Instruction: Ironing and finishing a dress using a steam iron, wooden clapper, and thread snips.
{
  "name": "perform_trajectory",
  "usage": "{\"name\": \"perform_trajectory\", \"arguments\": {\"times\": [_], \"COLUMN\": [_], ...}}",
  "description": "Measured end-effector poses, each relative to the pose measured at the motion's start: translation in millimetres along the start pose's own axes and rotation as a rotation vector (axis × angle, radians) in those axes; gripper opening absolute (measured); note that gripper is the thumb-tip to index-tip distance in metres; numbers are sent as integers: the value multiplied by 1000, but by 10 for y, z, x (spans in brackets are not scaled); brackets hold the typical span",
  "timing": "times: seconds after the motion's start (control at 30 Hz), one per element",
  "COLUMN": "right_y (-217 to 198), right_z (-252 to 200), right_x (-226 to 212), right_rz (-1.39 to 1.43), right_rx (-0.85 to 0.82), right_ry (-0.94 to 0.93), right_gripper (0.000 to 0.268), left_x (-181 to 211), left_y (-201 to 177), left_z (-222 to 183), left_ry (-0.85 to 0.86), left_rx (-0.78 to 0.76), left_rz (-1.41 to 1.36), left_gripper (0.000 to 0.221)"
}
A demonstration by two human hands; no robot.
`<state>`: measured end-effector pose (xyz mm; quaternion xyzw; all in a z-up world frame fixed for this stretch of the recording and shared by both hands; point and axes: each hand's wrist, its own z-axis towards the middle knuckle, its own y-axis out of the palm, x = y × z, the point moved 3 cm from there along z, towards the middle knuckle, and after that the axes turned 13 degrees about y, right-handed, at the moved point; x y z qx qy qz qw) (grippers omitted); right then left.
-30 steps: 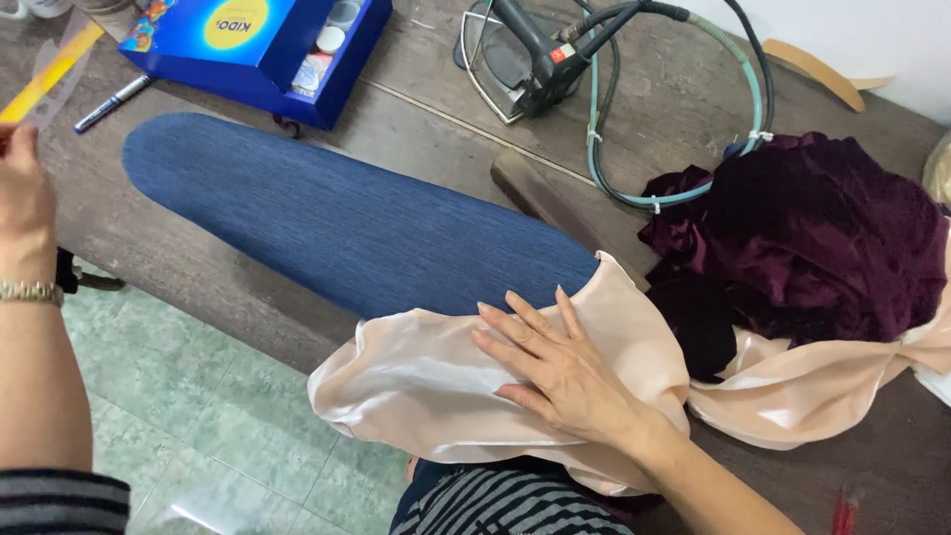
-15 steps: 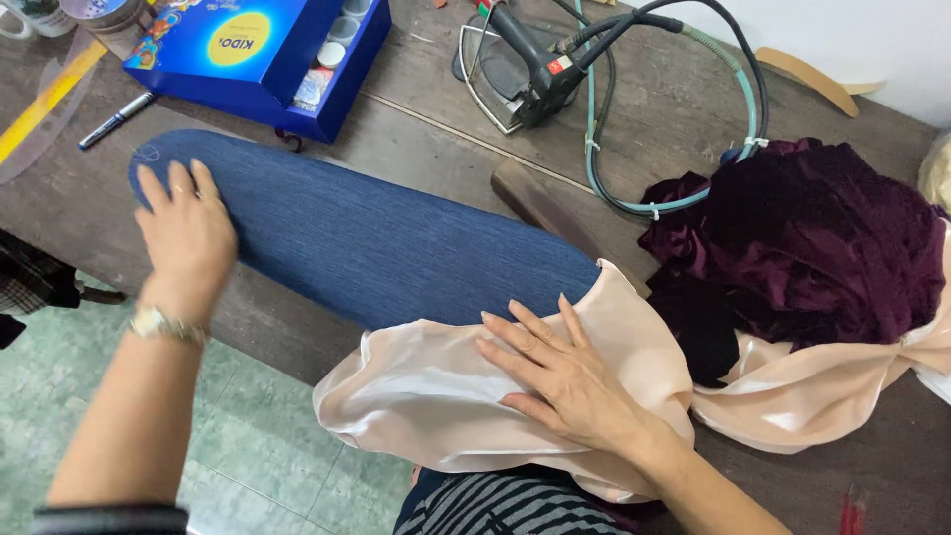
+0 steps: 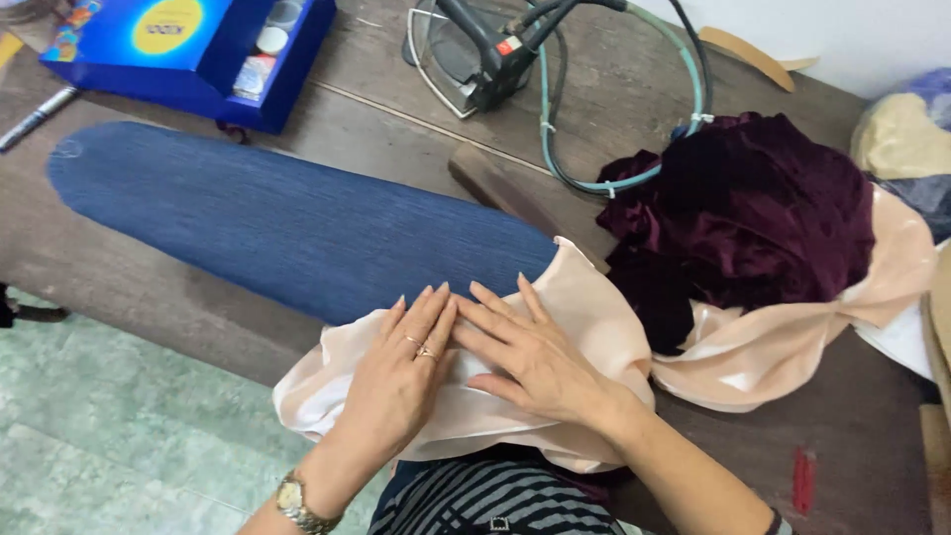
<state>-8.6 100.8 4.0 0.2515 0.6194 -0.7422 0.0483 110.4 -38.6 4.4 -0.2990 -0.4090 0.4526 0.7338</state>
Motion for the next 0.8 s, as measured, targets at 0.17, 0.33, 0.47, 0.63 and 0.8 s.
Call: {"name": "perform_trajectory", "arguments": {"times": [0.17,0.33,0.47,0.63,0.8], "right_y": [-185,-366,-557,-966,-749], "right_z": [-132,-307,-195,671,2175], "right_x": [382,914,1301,1759,2650], "right_rz": [-12,97,170,198,74], "right_rx": [76,34,19,232,236], "right_ry": [88,333,399,289,108], "right_gripper": [52,54,48,27,26], "left_x": [29,-237,-453,-642,-644], "left_y": [83,-13,-253,-284,-319], "left_z": [25,-21,19,55,76], "left_ry": [3,-103,-260,-468,-442], "left_rx": [-8,-58,-162,-383,-439], "left_rz": [155,274,190,-80,-141], "left_gripper": [56,42,61,97,92]}}
